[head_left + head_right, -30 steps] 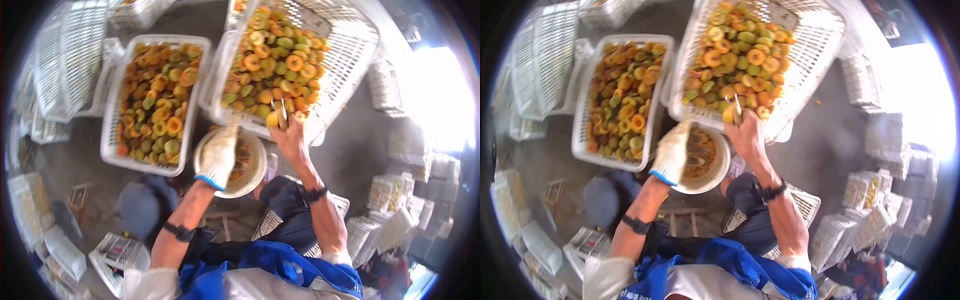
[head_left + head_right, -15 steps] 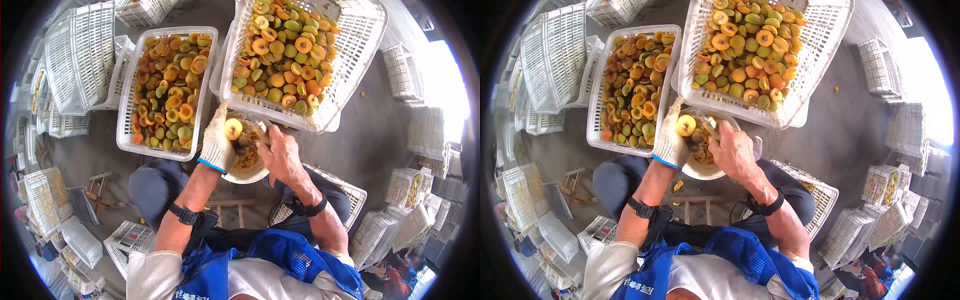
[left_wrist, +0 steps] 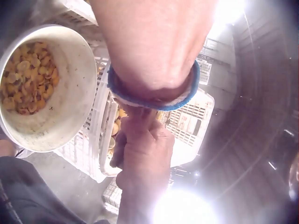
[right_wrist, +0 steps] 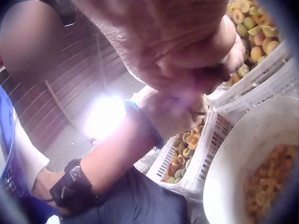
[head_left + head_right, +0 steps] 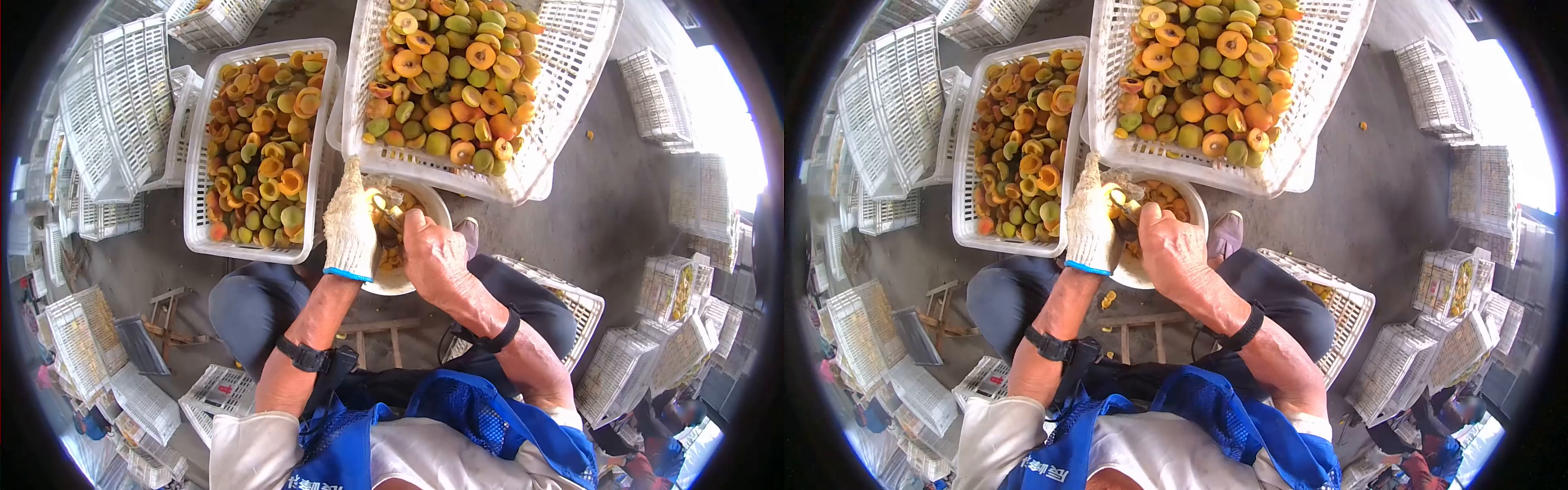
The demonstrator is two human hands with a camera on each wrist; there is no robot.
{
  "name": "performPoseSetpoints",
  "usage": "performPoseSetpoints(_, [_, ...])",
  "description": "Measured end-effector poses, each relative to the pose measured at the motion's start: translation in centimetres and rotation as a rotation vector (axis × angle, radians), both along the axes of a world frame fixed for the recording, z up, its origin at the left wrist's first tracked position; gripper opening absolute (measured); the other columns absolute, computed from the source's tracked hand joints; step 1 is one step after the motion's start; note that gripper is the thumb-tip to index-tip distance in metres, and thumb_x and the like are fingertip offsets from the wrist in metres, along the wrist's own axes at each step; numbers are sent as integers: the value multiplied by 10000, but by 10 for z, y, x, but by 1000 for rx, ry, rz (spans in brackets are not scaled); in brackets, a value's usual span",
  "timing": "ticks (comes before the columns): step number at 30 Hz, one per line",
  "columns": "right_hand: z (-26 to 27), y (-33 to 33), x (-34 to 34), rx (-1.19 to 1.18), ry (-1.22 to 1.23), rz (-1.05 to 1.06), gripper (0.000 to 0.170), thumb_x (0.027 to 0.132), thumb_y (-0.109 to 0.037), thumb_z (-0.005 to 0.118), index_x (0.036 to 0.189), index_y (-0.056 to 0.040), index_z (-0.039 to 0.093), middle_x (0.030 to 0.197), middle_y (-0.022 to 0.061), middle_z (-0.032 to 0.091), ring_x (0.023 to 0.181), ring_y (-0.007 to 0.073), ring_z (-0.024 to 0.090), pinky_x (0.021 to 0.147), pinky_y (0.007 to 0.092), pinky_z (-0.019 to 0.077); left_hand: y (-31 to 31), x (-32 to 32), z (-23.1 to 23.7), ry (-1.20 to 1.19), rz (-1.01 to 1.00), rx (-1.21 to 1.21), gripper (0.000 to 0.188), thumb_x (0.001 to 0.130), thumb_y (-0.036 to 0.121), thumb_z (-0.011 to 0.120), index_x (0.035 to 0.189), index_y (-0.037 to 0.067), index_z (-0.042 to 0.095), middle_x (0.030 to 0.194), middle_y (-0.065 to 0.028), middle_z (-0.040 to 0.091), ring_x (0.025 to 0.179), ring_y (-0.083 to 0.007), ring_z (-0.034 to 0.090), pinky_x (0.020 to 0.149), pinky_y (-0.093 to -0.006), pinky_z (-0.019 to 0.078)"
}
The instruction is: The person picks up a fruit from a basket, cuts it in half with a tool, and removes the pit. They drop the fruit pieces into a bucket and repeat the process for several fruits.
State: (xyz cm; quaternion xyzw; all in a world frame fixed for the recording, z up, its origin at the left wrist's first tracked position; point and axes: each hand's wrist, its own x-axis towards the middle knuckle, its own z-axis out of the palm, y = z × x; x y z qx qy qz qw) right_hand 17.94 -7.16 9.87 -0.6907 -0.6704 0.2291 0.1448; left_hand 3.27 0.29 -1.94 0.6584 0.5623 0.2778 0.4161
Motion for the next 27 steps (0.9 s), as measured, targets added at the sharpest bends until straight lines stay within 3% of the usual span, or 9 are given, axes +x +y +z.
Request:
performPoseSetpoints(5, [-1, -2, -11, -29, -67, 13, 169, 852, -46, 599, 975, 26, 510, 859, 270, 660, 693, 450, 683, 605, 525, 543, 0, 4, 3, -261, 197, -173, 180, 1016, 104, 490, 1070, 5, 631, 937, -48, 649, 842, -148, 634, 721, -306, 542])
performPoseSetpoints(7, [0, -2, -11, -30, -21, 5, 175, 839, -47, 609, 963, 28, 510, 834, 273, 660, 693, 455, 683, 606, 524, 545, -2, 14, 57, 68, 103, 56, 560, 968, 111, 517, 1507, -17, 437, 1074, -230, 660, 974, -383, 659, 845, -463, 542])
performPoseSetpoints(11, [0, -2, -5, -64, 127, 18, 283, 746, -18, 647, 961, 12, 465, 709, 254, 630, 683, 462, 657, 620, 556, 511, -5, -7, 6, 17, -4, 16, 559, 965, 106, 513, 1501, -36, 437, 1139, -263, 655, 1045, -428, 636, 923, -491, 513])
performPoseSetpoints(17, [-8, 5, 13, -96, 258, 46, 210, 786, -87, 635, 895, 52, 522, 759, 311, 657, 779, 494, 684, 674, 529, 559, -8, -3, 38, 219, -118, 199, 567, 954, 87, 535, 1499, -41, 440, 1268, -279, 626, 1161, -438, 591, 993, -486, 472])
performPoseSetpoints(19, [-6, 8, 16, -189, 606, 54, 221, 786, -105, 624, 900, 77, 570, 727, 285, 639, 732, 444, 699, 686, 517, 556, -11, -4, 31, 124, -56, 182, 570, 963, 90, 555, 1507, -32, 434, 1263, -260, 631, 1150, -419, 596, 997, -472, 474])
performPoseSetpoints(20, [-8, 6, 16, -260, 851, -28, 246, 800, -135, 620, 912, 84, 622, 682, 197, 637, 637, 287, 680, 616, 441, 552, -11, -6, 30, 127, -61, 189, 570, 963, 90, 555, 1507, -32, 434, 1263, -260, 631, 1150, -419, 596, 997, -472, 474])
performPoseSetpoints(21, [1, 9, 20, -247, 849, -28, 246, 800, -135, 620, 912, 84, 622, 682, 197, 637, 637, 287, 680, 616, 441, 552, -10, -6, 36, 12, -57, 147, 535, 967, 90, 562, 1481, -22, 468, 1254, -251, 635, 1136, -410, 600, 1000, -465, 476])
performPoseSetpoints(24, [27, 21, 31, -569, 997, -35, 286, 841, -169, 638, 979, 81, 637, 723, 67, 660, 566, 116, 619, 499, 290, 496, 1, -9, 56, -195, -114, 94, 451, 975, 89, 561, 1416, -5, 538, 1238, -231, 642, 1113, -385, 609, 995, -447, 486])
performPoseSetpoints(27, [38, 19, 31, -527, 983, -51, 340, 836, -192, 673, 1021, 90, 627, 726, 134, 674, 616, 209, 673, 565, 360, 538, 9, -12, 72, -194, -197, 186, 350, 962, 68, 551, 1301, 4, 616, 1203, -208, 660, 1100, -335, 626, 952, -414, 511])
